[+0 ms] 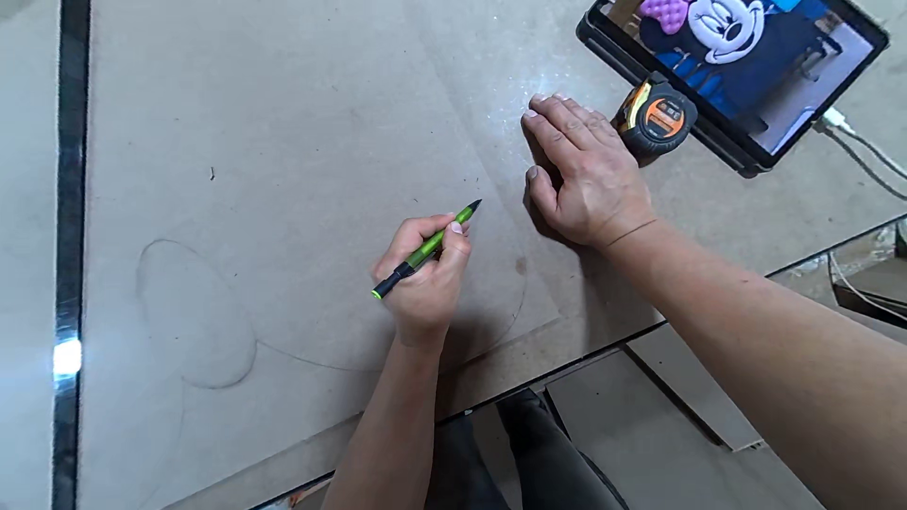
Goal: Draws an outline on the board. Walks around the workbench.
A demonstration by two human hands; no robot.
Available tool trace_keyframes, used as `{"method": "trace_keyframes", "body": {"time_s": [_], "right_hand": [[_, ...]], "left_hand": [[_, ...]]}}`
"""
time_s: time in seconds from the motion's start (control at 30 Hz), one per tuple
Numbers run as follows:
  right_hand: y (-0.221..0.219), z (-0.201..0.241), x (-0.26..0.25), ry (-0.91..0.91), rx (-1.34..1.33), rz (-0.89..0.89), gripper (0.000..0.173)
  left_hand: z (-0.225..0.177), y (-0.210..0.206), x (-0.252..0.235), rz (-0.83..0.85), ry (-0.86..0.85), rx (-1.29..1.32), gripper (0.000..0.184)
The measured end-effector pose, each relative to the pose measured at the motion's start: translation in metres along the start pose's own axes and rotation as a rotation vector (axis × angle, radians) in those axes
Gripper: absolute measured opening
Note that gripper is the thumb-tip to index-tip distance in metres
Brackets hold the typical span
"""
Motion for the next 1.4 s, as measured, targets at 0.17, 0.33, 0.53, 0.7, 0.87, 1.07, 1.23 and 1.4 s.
{"method": "trace_keyframes", "body": {"time_s": [0.17, 0.33, 0.53, 0.7, 0.87, 1.07, 1.23, 1.4], "right_hand": [[0.000, 0.000, 0.000, 0.005, 0.001, 0.005, 0.061], [0.000, 0.000, -0.001, 0.002, -0.004, 0.000, 0.061], [0.001, 0.000, 0.000, 0.001, -0.009, -0.006, 0.060], [0.001, 0.000, 0.000, 0.003, -0.012, -0.012, 0.059], [0.001, 0.000, -0.001, 0.003, -0.003, -0.012, 0.059], [0.000, 0.000, -0.001, -0.002, 0.001, 0.004, 0.059], [0.000, 0.000, -0.001, -0.001, -0.002, -0.006, 0.059], [0.001, 0.000, -0.001, -0.004, -0.005, -0.001, 0.059]], "left_hand": [[0.000, -0.003, -0.001, 0.060, -0.016, 0.025, 0.012], [-0.001, -0.007, -0.001, 0.134, -0.033, 0.045, 0.012], [-0.001, -0.010, -0.001, 0.207, -0.050, 0.057, 0.012], [-0.002, -0.011, -0.001, 0.259, -0.063, 0.046, 0.011], [-0.002, -0.013, -0.001, 0.325, -0.066, 0.061, 0.010], [-0.003, -0.016, 0.000, 0.397, -0.065, 0.045, 0.010], [-0.003, -0.017, 0.000, 0.472, -0.060, 0.068, 0.009], [-0.004, -0.021, -0.002, 0.592, -0.036, 0.071, 0.007]]}}
Point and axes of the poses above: each hand's wrist, its own x-axis away from the middle knuckle, its own y-axis out of the back of the hand, z = x × y, the point moved 8 cm from there along -x, towards the middle knuckle, and after that the axes turned 8 degrees about x, right-handed, at the moved point
